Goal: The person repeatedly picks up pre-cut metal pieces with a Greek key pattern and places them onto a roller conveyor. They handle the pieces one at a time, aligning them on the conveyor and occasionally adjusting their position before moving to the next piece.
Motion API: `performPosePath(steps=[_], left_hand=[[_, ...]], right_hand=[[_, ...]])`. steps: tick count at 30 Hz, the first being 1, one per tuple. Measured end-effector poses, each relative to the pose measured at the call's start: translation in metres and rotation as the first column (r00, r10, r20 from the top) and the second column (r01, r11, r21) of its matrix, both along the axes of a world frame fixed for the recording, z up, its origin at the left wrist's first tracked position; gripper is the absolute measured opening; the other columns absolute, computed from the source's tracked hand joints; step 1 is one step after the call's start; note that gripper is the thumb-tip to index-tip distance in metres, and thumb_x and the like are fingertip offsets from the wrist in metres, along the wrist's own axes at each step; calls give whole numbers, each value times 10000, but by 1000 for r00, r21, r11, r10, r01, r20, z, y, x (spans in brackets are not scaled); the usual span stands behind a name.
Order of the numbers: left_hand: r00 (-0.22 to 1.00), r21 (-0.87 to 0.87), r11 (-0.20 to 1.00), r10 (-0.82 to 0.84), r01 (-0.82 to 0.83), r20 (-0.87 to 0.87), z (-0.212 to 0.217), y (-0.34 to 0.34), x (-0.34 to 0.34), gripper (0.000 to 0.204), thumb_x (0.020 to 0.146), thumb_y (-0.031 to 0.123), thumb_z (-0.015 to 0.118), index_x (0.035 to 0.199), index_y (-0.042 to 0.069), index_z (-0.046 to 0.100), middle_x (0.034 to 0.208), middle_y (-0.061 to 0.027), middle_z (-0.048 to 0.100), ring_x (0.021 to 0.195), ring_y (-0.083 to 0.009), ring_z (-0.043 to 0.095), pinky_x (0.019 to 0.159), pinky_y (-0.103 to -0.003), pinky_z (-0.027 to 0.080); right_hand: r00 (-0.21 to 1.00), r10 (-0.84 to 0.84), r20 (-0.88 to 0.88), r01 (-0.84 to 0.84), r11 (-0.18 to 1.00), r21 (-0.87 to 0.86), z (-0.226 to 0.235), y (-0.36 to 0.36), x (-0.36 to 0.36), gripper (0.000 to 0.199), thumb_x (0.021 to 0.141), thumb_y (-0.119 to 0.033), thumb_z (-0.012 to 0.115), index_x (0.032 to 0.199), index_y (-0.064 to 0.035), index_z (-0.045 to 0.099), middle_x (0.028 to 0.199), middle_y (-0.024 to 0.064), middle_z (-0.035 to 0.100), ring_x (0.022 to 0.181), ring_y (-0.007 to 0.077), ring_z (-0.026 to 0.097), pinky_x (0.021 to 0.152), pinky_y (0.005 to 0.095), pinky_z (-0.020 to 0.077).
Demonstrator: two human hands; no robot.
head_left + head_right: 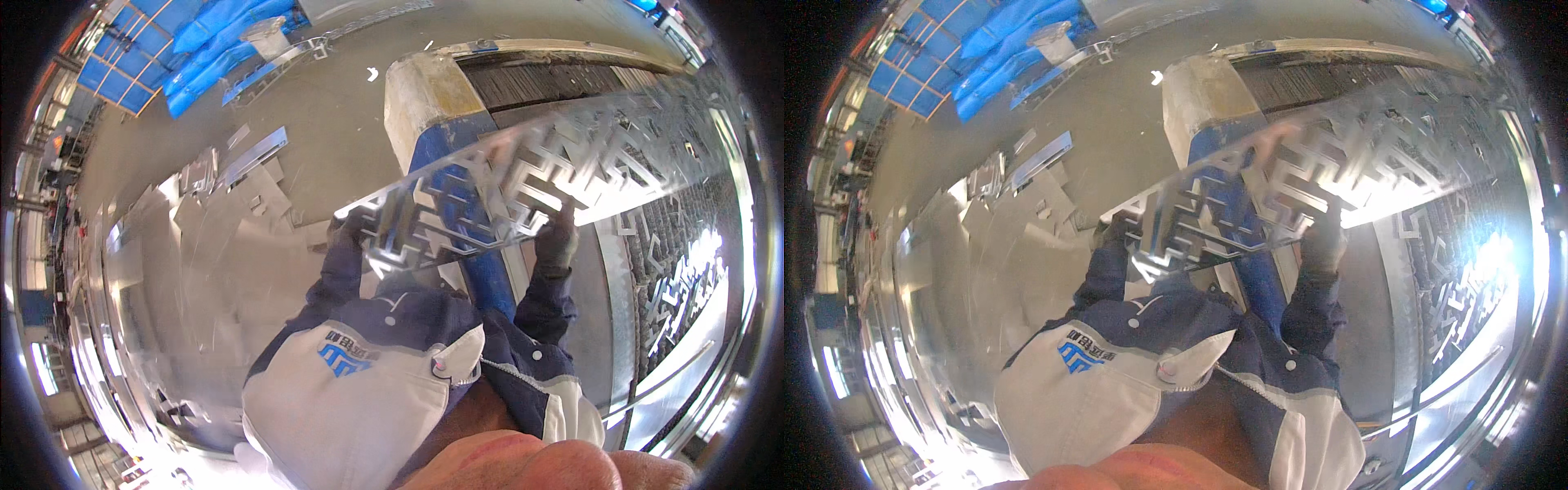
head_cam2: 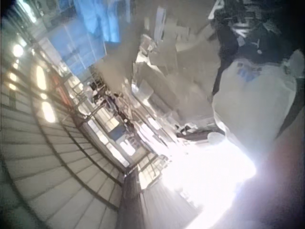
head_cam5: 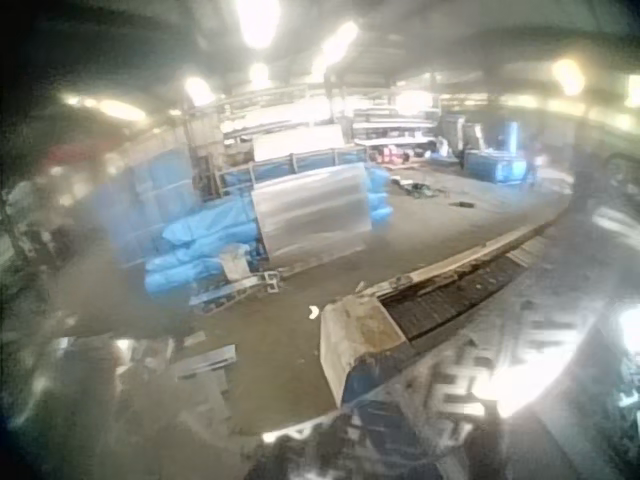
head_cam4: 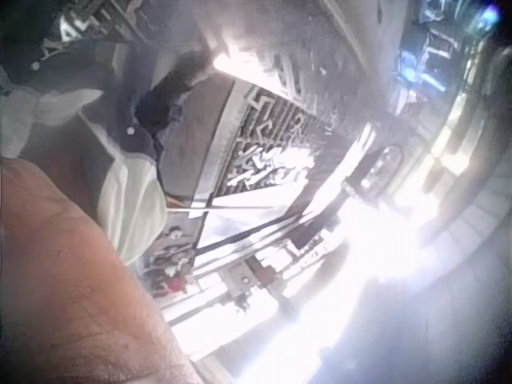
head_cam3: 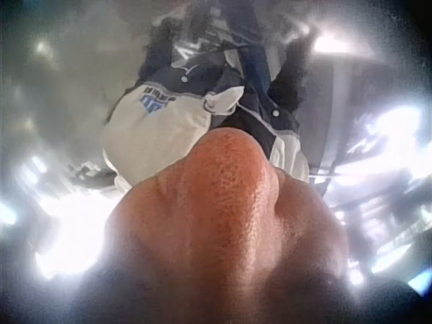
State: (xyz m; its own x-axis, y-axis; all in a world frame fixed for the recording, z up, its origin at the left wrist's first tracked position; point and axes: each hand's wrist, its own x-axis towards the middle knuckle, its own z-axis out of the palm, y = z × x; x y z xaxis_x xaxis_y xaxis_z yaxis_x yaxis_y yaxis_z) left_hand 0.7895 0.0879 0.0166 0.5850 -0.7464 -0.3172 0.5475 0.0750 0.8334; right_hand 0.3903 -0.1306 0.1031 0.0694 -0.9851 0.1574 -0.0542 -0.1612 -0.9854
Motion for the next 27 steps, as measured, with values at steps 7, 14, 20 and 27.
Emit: performPosePath(steps=[7, 14, 20, 27], left_hand=[[987, 243, 967, 104, -71, -125, -51, 23, 184, 293, 968, 320, 678, 1005, 36, 619, 785, -89, 628, 620, -220, 596, 537, -336, 484], [834, 432, 765, 549, -478, -50, -35, 106, 307, 314, 966, 351, 691, 844, 76, 599, 692, -56, 580, 507, -185, 521, 438, -322, 401], [820, 536, 718, 567, -445, -78, -58, 114, 401, 346, 923, 376, 745, 893, 55, 621, 733, -101, 638, 513, -232, 562, 471, -396, 468], [879, 619, 710, 473, -335, -66, -61, 33, 517, 338, 950, 368, 707, 1055, 62, 610, 881, -109, 628, 681, -248, 591, 632, -438, 562]], right_hand=[[943, 72, 325, -169, 945, 281, 0, -71, 242, 399, 931, -395, 743, 1055, -21, 679, 897, 70, 704, 712, 166, 665, 604, 293, 532], [872, 413, 262, -484, 645, 591, -23, -102, 453, 431, 910, -431, 752, 1080, -51, 641, 897, 101, 732, 717, 201, 722, 610, 331, 596], [817, 485, 311, -543, 469, 696, -94, -153, 595, 456, 912, -404, 756, 1079, 3, 635, 880, 104, 702, 723, 209, 710, 595, 353, 597], [808, 491, 326, -528, 356, 771, -168, -258, 775, 332, 891, -275, 764, 1030, 14, 679, 786, 127, 711, 643, 251, 718, 548, 387, 595]])
